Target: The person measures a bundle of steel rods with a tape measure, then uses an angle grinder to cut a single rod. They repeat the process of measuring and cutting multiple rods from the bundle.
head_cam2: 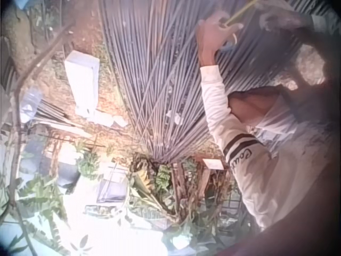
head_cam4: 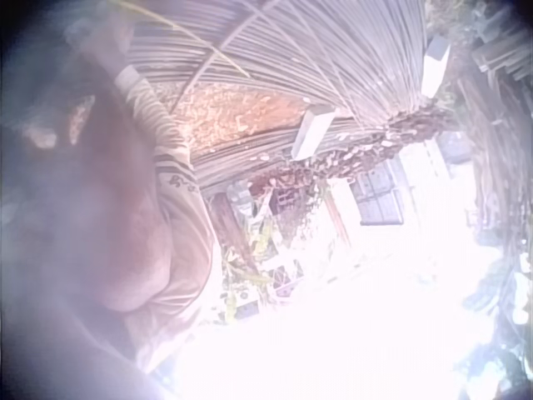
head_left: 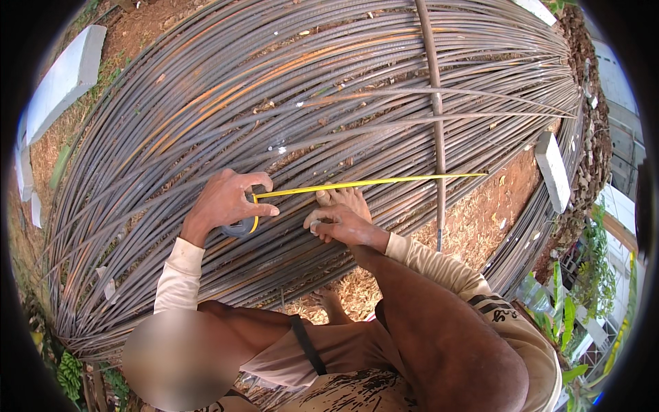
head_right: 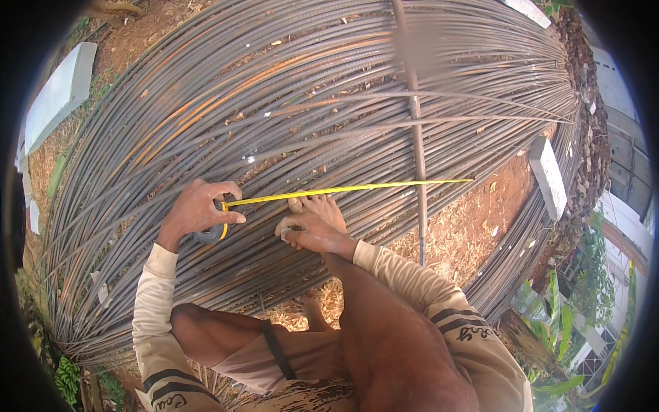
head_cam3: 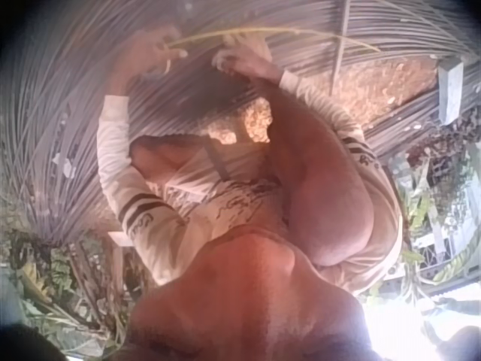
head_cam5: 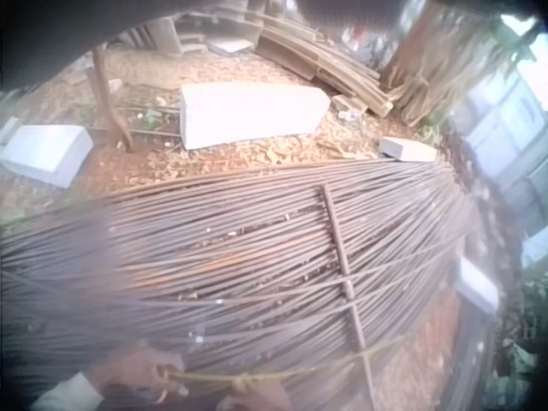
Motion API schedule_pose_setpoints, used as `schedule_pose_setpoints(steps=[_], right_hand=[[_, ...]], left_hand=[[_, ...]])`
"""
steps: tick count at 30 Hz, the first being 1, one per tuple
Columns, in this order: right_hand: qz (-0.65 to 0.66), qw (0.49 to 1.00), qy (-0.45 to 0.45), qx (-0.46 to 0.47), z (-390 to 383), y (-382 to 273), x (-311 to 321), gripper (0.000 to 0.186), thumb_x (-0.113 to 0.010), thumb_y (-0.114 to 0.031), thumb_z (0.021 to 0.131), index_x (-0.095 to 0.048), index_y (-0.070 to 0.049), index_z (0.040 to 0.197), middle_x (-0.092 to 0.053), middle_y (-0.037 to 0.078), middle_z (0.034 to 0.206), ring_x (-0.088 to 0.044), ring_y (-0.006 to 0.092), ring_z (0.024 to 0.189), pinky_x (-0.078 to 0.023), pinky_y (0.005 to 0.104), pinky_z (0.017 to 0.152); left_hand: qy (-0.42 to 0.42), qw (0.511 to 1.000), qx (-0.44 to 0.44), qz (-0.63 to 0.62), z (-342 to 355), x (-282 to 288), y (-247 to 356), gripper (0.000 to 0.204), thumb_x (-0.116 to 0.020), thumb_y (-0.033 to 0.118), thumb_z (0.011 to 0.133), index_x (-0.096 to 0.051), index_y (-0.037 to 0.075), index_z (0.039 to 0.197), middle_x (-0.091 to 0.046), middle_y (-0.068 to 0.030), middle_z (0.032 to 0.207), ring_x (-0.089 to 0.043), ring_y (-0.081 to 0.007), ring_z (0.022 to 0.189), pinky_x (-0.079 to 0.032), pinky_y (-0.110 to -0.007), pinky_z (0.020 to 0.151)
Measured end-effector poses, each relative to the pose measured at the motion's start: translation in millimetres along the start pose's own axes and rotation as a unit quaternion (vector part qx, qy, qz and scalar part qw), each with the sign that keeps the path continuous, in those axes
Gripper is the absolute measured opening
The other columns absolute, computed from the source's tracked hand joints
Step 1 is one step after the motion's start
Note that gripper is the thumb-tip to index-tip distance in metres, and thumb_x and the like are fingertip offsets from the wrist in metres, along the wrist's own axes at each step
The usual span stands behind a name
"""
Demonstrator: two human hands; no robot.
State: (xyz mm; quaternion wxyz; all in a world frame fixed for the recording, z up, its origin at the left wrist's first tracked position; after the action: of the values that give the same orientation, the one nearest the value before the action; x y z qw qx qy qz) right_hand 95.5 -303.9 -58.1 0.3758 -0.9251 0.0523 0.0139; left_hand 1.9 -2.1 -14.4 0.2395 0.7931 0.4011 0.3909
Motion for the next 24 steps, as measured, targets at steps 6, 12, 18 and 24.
schedule_pose_setpoints(steps=[6, 12, 18, 24], right_hand=[[-0.237, 0.969, 0.062, -0.016, 2, 4, 2, 0.027, -0.068, -0.051, 0.095, -0.078, -0.041, 0.119, -0.059, 0.013, 0.144, -0.048, 0.0335, 0.141, -0.032, 0.0513, 0.119], [-0.38, 0.914, 0.135, 0.042, -4, -18, 6, 0.028, -0.07, -0.052, 0.093, -0.079, -0.043, 0.118, -0.054, 0.013, 0.15, -0.043, 0.037, 0.143, -0.031, 0.0517, 0.12], [-0.208, 0.977, 0.047, 0.025, -4, -23, 8, 0.024, -0.071, -0.031, 0.1, -0.078, -0.024, 0.122, -0.071, 0.011, 0.112, -0.062, 0.0252, 0.118, -0.048, 0.0426, 0.102], [0.053, 0.999, -0.002, -0.003, 3, -4, 2, 0.023, -0.063, -0.021, 0.107, -0.074, -0.009, 0.122, -0.072, 0.005, 0.09, -0.071, 0.0124, 0.077, -0.059, 0.0285, 0.075]], left_hand=[[0.096, 0.995, -0.026, 0.013, 0, -17, -17, 0.109, -0.098, 0.064, 0.059, -0.055, 0.024, 0.151, -0.066, -0.011, 0.066, -0.065, -0.0348, 0.067, -0.05, -0.046, 0.067], [0.036, 0.995, 0.08, -0.052, -7, 6, 11, 0.141, -0.102, 0.055, 0.056, -0.027, 0.028, 0.172, -0.078, -0.0166, 0.124, -0.07, -0.0472, 0.117, -0.052, -0.052, 0.103], [0.049, 0.996, 0.078, -0.011, -39, 8, -12, 0.111, -0.101, 0.053, 0.059, -0.054, 0.026, 0.156, -0.07, -0.006, 0.147, -0.071, -0.0423, 0.116, -0.051, -0.046, 0.104], [0.05, 0.987, 0.153, 0.028, -110, -21, -53, 0.08, -0.095, 0.058, 0.068, -0.07, 0.024, 0.136, -0.079, -0.0077, 0.108, -0.07, -0.0338, 0.087, -0.051, -0.043, 0.09]])
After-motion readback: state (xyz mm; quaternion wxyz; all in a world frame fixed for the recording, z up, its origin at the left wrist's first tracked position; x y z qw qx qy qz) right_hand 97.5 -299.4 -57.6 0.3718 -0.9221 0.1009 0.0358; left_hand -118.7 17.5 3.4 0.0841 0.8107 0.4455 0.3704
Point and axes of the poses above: each hand's wrist, its own z-axis towards the middle knuckle, its own x-axis out of the back of the hand, y = z × x, the point moved 1 cm from there along z, towards the middle knuckle
